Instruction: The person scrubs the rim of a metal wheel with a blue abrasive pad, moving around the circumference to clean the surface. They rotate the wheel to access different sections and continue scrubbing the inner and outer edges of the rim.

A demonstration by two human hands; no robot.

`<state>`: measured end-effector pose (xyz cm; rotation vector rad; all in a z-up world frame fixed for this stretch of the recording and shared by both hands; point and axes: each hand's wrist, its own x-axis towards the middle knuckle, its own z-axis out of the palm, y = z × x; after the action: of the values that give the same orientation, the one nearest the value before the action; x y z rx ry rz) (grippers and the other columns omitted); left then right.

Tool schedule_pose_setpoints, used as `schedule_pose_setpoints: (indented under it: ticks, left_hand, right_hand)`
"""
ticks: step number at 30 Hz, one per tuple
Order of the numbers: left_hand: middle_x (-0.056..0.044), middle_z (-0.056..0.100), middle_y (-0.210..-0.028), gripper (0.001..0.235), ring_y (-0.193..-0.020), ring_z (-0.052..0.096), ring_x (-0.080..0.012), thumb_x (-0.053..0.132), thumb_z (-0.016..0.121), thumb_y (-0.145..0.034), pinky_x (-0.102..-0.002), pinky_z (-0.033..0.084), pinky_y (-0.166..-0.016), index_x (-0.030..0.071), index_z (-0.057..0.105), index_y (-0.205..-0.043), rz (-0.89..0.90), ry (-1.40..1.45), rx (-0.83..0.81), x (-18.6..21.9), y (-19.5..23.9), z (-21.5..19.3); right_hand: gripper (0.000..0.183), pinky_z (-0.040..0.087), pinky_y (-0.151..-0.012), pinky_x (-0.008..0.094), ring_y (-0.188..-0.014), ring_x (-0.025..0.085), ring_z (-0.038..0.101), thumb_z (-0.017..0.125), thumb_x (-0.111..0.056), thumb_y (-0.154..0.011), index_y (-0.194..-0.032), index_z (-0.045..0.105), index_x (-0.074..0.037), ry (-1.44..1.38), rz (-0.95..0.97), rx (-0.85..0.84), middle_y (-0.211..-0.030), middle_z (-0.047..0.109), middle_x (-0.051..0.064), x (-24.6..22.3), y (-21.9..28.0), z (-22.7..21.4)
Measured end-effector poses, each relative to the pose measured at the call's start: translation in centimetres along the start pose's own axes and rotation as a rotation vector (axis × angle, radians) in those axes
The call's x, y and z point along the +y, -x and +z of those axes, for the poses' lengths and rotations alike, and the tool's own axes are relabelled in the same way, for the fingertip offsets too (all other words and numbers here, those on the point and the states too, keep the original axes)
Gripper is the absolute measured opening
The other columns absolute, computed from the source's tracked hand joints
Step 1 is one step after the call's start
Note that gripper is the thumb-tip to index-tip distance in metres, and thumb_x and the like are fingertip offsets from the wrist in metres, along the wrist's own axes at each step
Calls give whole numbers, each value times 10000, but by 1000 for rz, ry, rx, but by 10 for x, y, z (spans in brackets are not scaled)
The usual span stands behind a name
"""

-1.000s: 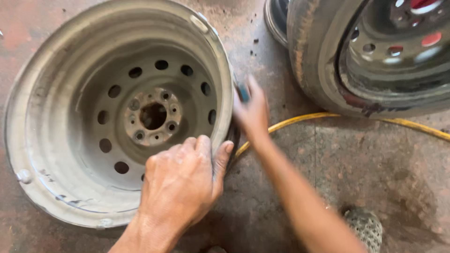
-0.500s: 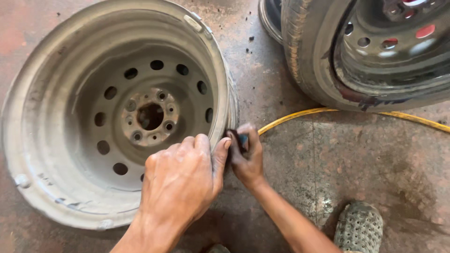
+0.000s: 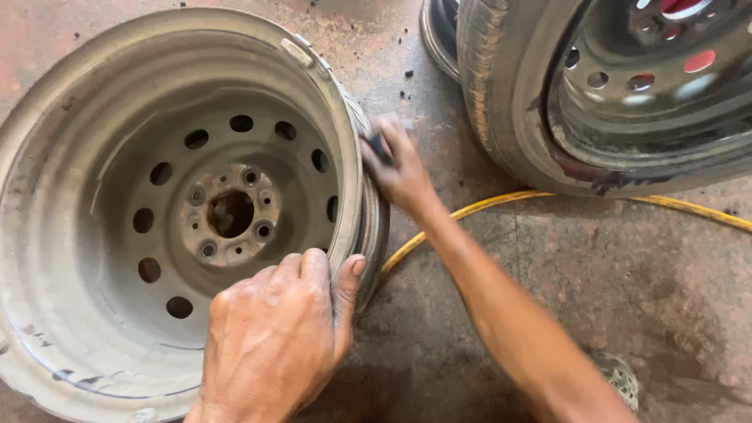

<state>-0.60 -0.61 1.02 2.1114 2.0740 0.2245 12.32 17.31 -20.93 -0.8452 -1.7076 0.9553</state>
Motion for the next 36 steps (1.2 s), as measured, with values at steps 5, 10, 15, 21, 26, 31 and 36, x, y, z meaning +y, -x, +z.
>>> schedule_pose_setpoints:
  ticks: [5, 10, 15, 21, 26, 31, 36]
  left_hand:
    - [-149, 665, -656, 400, -512, 678, -343, 399, 536, -970, -453, 536, -463, 88, 613, -732, 39, 15, 46, 3, 0, -8]
    - [-152, 660, -624, 399, -515, 674, -342, 388, 548, -975, -451, 528, -467, 86, 611, -722, 37, 16, 83, 1, 1, 4]
    - [-157, 676, -630, 455, -535, 683, -333, 399, 541, -1002, -440, 535, -484, 65, 621, -703, 51, -6, 97, 1, 1, 2]
    - [-166, 670, -650, 443, -491, 679, -324, 410, 527, -1001, -436, 531, -436, 70, 630, -738, 22, -13, 47, -2, 2, 3]
    - [-163, 660, -593, 484, -498, 669, -337, 401, 534, -1013, -442, 526, -454, 61, 619, -680, 49, -10, 125, 2, 4, 2]
    - [-168, 661, -588, 477, -479, 668, -340, 396, 536, -1011, -442, 525, -433, 60, 619, -683, 58, -30, 121, -1, 2, 5]
    - [-166, 670, -625, 469, -518, 676, -341, 397, 532, -1024, -457, 522, -458, 58, 619, -713, 22, 11, 84, -4, 4, -4]
  right_hand:
    - [203, 497, -925, 379, -1027, 237, 622, 696, -114, -994, -1164, 625, -28, 18, -40, 98, -1078, 649, 126, -18, 57, 1]
    - [137, 504, -890, 353, -960, 245, 573, 697, -78, -1019, -1107, 621, -5, 42, 81, -41, -990, 586, 159, 15, 13, -2]
    - [216, 491, -939, 344, -1044, 239, 608, 683, -72, -985, -1157, 592, 22, 40, 41, 136, -1097, 633, 151, -10, 43, 8]
    - [186, 458, -831, 393, -904, 278, 540, 743, -54, -944, -990, 568, -10, 217, 90, 222, -944, 547, 140, -25, 65, 15]
    - [211, 431, -797, 407, -857, 272, 488, 728, -82, -982, -1043, 542, -3, 243, -11, 217, -922, 490, 115, -41, 73, 13]
    - [184, 455, -778, 347, -889, 208, 533, 681, -85, -976, -1055, 531, -12, 178, 76, 310, -962, 534, 81, -59, 110, 32]
    - [264, 410, -645, 288, -708, 111, 470, 792, -253, -957, -951, 611, -60, -386, 480, 85, -806, 558, -24, -38, -40, -10]
